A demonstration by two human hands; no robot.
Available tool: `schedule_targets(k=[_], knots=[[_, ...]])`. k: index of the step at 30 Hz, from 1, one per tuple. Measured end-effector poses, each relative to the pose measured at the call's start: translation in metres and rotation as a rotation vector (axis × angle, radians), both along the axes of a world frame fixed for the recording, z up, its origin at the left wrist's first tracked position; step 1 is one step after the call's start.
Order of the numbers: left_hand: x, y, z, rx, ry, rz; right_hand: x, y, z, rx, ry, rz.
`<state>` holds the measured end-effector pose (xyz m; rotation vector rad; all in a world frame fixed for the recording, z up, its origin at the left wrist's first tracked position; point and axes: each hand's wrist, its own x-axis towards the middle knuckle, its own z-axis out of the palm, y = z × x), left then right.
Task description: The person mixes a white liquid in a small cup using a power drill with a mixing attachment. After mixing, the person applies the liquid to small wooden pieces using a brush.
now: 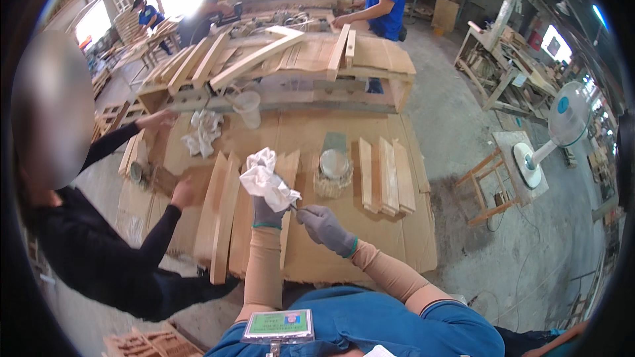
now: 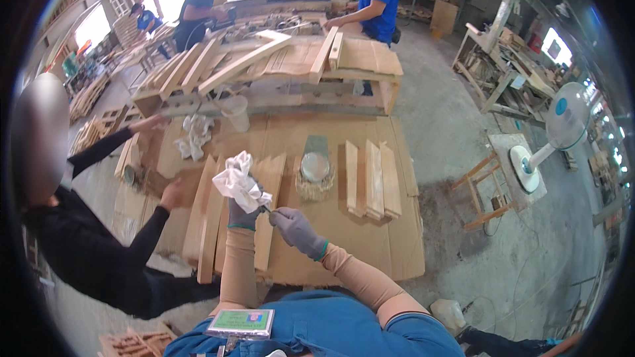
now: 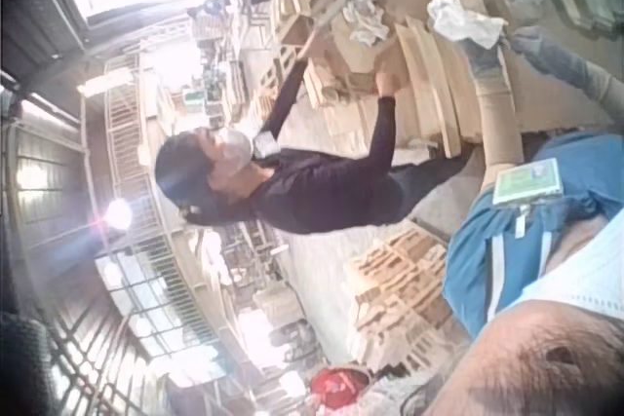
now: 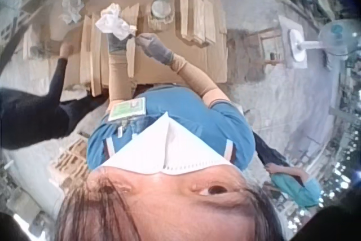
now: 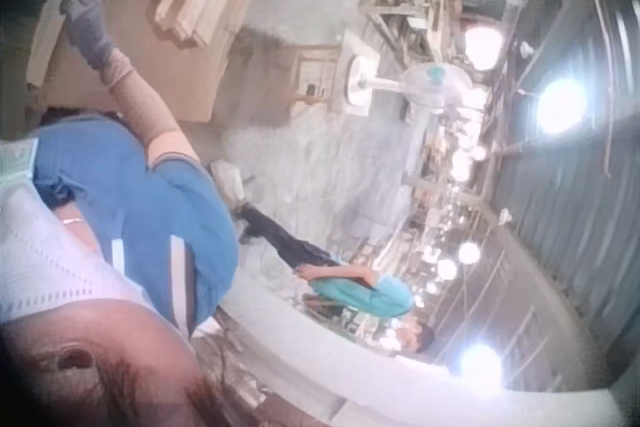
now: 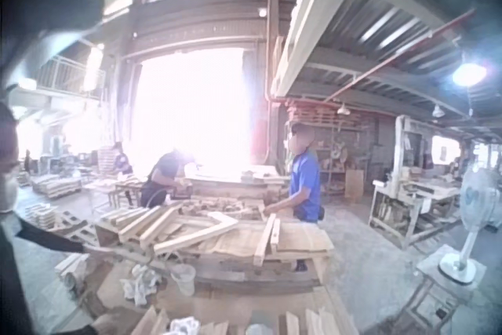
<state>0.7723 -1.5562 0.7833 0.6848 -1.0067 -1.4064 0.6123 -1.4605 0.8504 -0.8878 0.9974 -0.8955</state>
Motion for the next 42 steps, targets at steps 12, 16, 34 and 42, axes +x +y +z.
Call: schedule_targets(k=[12,16,34,42], knots=[[0.097,0.029,0.046,-0.358,-0.411,0.428,-0.088,0.114,0.013,0.196,-0.27,0.053],[-0.006,0.073,0.035,-0.161,-0.025,0.437,-0.104,0.101,0.018,0.109,-0.091,-0.042],[-0.063,0.136,0.089,0.07,0.578,-0.146,-0.061,0.087,0.017,0.436,-0.801,0.451],[-0.083,0.154,0.111,0.152,0.276,0.36,-0.052,0.096,-0.005,-0.864,0.651,0.137]])
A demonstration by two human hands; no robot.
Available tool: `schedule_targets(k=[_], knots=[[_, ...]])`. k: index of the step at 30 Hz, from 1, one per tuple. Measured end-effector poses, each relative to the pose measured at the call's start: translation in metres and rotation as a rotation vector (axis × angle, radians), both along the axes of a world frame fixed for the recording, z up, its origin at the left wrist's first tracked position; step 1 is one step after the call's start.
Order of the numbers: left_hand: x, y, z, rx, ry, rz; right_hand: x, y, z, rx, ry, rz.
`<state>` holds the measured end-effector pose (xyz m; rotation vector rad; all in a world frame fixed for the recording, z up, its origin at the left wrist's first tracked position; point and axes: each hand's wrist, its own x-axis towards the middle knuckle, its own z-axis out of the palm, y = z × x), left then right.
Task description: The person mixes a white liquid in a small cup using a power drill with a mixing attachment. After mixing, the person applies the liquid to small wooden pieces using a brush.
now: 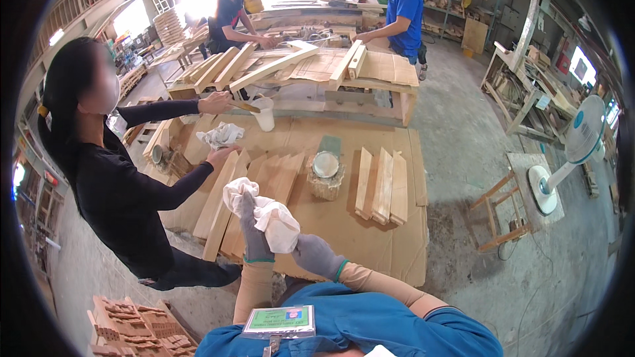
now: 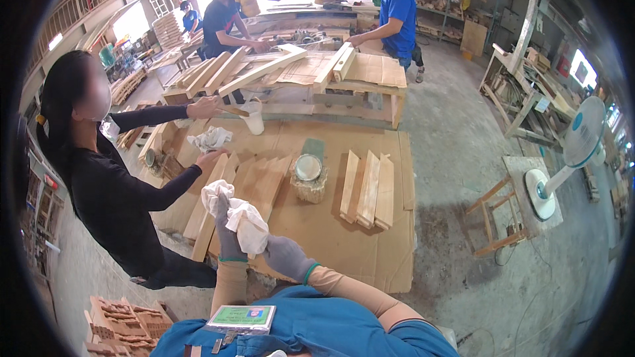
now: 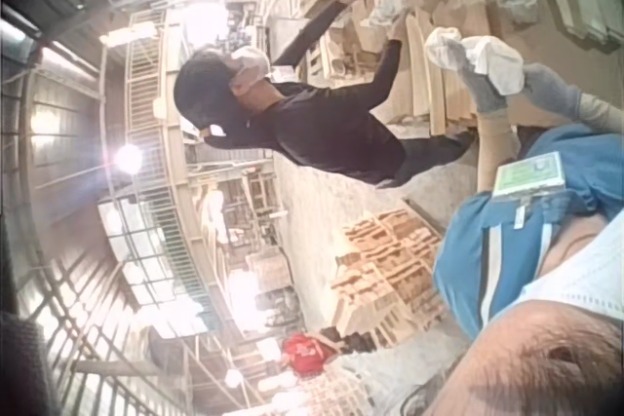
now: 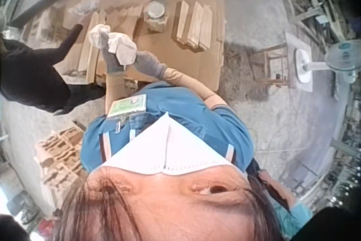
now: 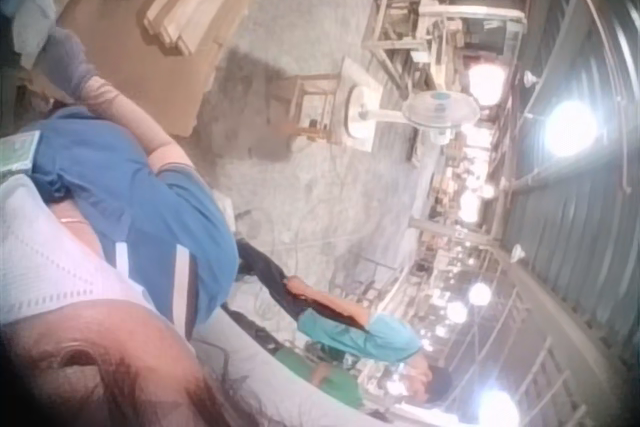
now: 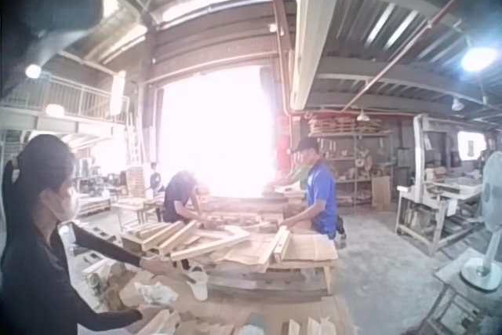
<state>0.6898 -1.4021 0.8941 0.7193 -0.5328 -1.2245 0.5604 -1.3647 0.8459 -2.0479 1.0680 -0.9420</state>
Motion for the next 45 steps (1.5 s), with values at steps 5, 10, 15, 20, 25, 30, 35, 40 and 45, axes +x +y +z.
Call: schedule_targets(k=[5,10,15,20,25,30,35,40,45], knots=[[0.01,0.015,0.002,-0.066,-0.184,0.066,0.005,0.004,0.007,0.072,0.018,0.063],[0.038,0.027,-0.002,-0.224,-0.17,-0.129,0.028,0.011,0.012,0.371,-0.673,0.245],[0.044,0.026,0.011,0.102,-0.202,0.175,0.01,0.013,0.022,1.409,-0.919,0.562],[0.209,0.046,0.056,-0.434,0.499,-0.567,-0.018,0.048,-0.007,1.364,-0.782,0.503],[0.158,0.044,0.042,-0.506,0.237,-0.641,-0.079,0.017,-0.023,1.407,-1.281,0.215],[0.083,0.024,-0.087,0.137,-0.477,0.041,-0.092,0.026,-0.025,1.027,-0.912,-0.006],[0.012,-0.007,-0.148,0.368,-0.565,-0.425,-0.124,0.04,-0.044,1.148,-1.27,-0.113],[0.01,-0.053,-0.155,0.601,-0.389,-0.749,-0.148,0.053,-0.041,1.105,-1.373,-0.239],[0.011,-0.069,-0.153,0.432,-0.664,-0.653,-0.163,0.077,-0.05,0.831,-1.289,-0.432]])
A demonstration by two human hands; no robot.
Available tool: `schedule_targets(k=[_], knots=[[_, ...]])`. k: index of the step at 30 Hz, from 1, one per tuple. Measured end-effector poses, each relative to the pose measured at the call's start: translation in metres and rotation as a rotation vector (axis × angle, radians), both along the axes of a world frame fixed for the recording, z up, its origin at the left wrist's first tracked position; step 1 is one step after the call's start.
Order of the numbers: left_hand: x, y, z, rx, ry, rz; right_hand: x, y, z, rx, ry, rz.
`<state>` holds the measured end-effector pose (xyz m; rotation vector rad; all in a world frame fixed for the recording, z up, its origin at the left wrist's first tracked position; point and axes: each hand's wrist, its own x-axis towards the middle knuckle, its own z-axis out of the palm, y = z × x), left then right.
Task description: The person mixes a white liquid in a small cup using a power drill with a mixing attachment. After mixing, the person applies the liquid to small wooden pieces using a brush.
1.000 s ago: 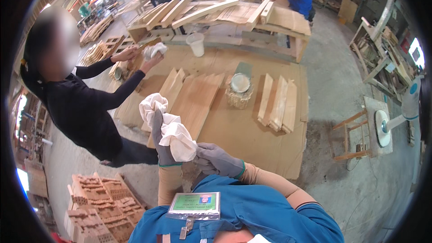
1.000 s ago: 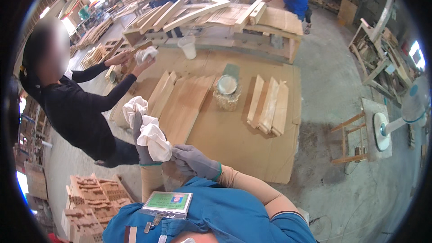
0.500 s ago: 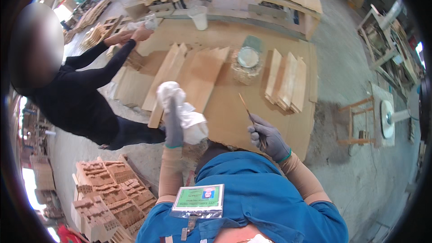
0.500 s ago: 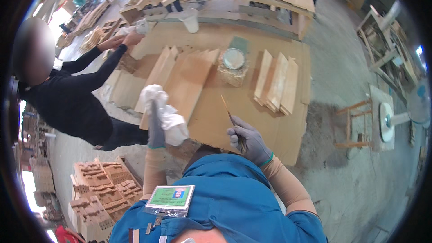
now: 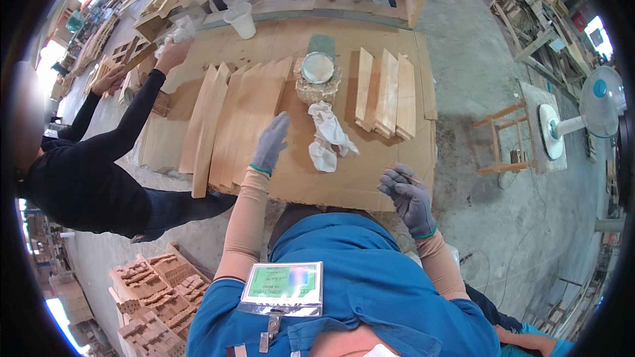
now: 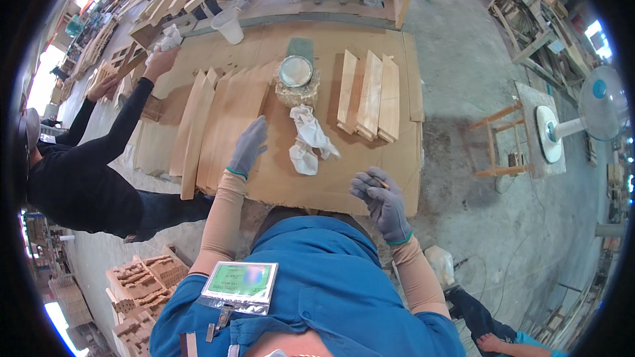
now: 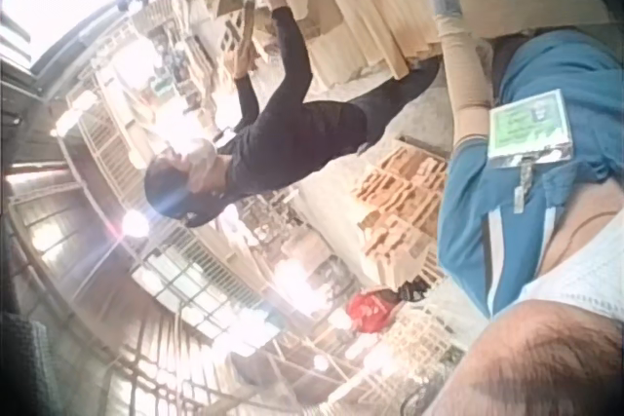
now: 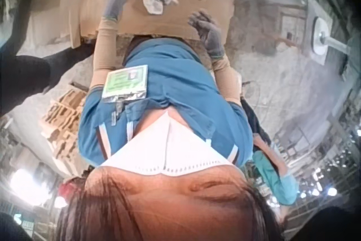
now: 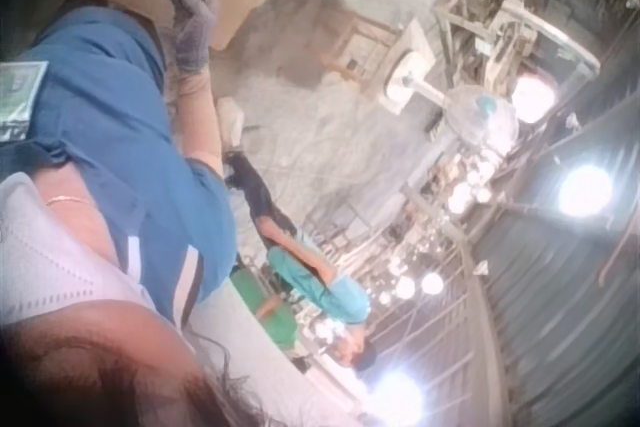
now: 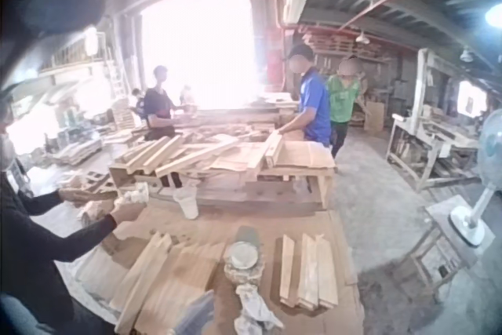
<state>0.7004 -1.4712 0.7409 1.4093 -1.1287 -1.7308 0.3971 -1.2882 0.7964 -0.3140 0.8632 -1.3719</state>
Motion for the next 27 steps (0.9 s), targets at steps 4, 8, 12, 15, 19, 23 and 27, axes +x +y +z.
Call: schedule_targets(k=[4,8,12,15,19,23,27], knots=[[-0.024,0.019,-0.028,-0.503,-1.003,-0.383,0.0,0.007,-0.018,0.015,0.119,-0.087],[-0.077,0.029,-0.024,-0.834,-1.235,-0.804,0.005,0.005,-0.017,0.018,0.133,-0.065],[-0.102,0.002,-0.051,-0.881,-1.336,-1.214,0.006,0.004,-0.006,0.05,0.215,-0.068],[-0.08,-0.036,-0.086,-0.598,-1.179,-1.072,0.004,0.007,0.002,0.067,0.229,-0.055],[-0.088,-0.06,-0.093,-0.15,-0.971,-0.48,-0.017,0.022,-0.01,0.126,0.297,-0.081],[-0.049,-0.036,-0.101,-0.476,-1.453,-0.362,-0.005,0.004,-0.01,0.097,0.244,0.024],[-0.07,-0.01,-0.043,-0.521,-0.993,-0.413,-0.012,-0.011,-0.019,0.046,0.413,-0.071]])
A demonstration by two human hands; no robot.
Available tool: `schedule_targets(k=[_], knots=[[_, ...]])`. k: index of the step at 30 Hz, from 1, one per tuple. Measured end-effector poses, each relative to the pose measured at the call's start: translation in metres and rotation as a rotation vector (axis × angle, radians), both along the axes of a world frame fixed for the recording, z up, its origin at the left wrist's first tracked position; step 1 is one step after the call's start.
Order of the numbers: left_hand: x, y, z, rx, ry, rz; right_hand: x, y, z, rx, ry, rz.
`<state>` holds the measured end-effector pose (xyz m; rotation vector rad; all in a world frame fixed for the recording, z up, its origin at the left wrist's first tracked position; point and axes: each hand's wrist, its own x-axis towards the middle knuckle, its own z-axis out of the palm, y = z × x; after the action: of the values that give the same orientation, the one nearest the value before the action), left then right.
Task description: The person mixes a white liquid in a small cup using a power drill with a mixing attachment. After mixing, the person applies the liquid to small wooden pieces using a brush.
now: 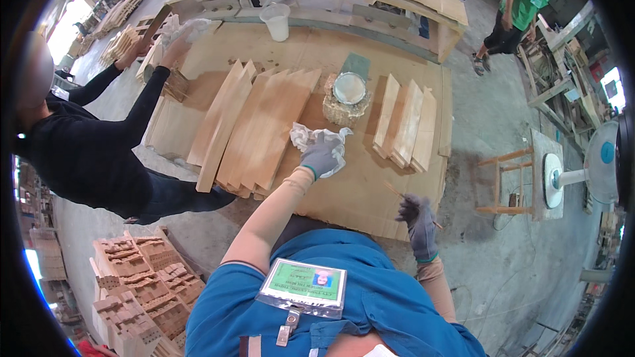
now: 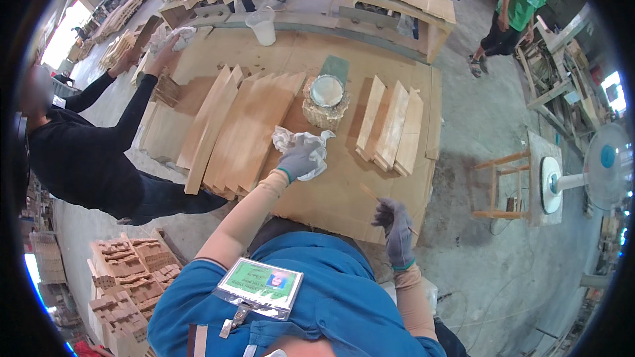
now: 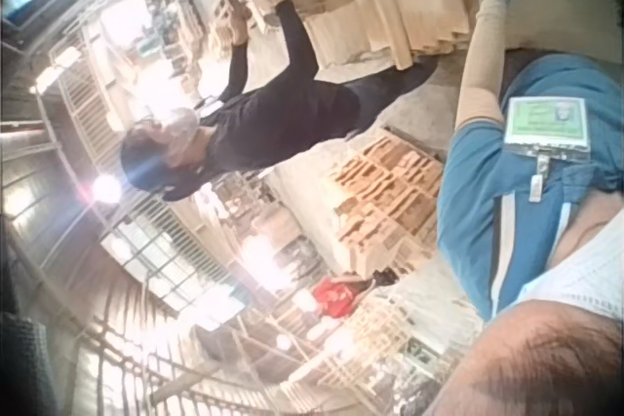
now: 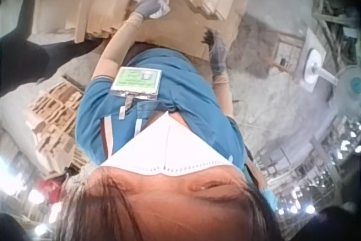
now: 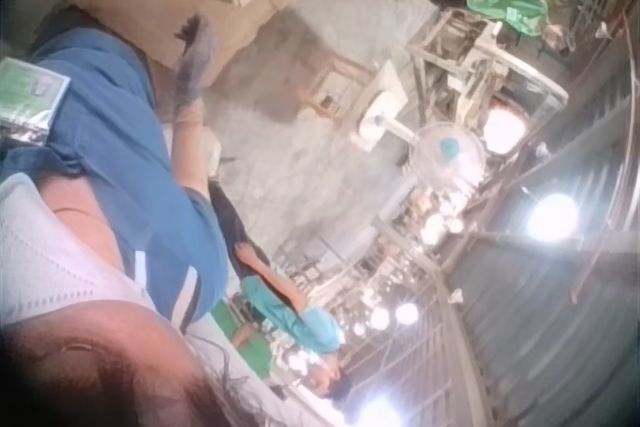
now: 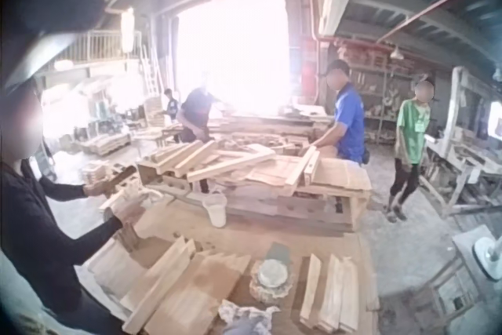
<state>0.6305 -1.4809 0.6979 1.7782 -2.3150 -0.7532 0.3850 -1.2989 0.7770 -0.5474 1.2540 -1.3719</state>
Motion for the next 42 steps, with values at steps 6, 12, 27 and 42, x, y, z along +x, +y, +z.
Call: schedule_targets(k=[6,12,27,42], knots=[[0.071,-0.044,0.056,-0.351,0.28,0.171,0.024,-0.059,0.013,-0.096,0.041,-0.046],[0.021,-0.172,0.096,-0.306,0.403,-0.038,0.044,-0.073,0.021,-0.171,0.221,-0.159],[0.041,-0.2,0.124,0.248,0.689,-0.03,0.082,-0.056,0.083,-0.216,0.344,-0.395],[0.189,-0.042,0.264,0.032,1.103,0.163,0.201,-0.176,0.21,-1.236,1.078,0.414]])
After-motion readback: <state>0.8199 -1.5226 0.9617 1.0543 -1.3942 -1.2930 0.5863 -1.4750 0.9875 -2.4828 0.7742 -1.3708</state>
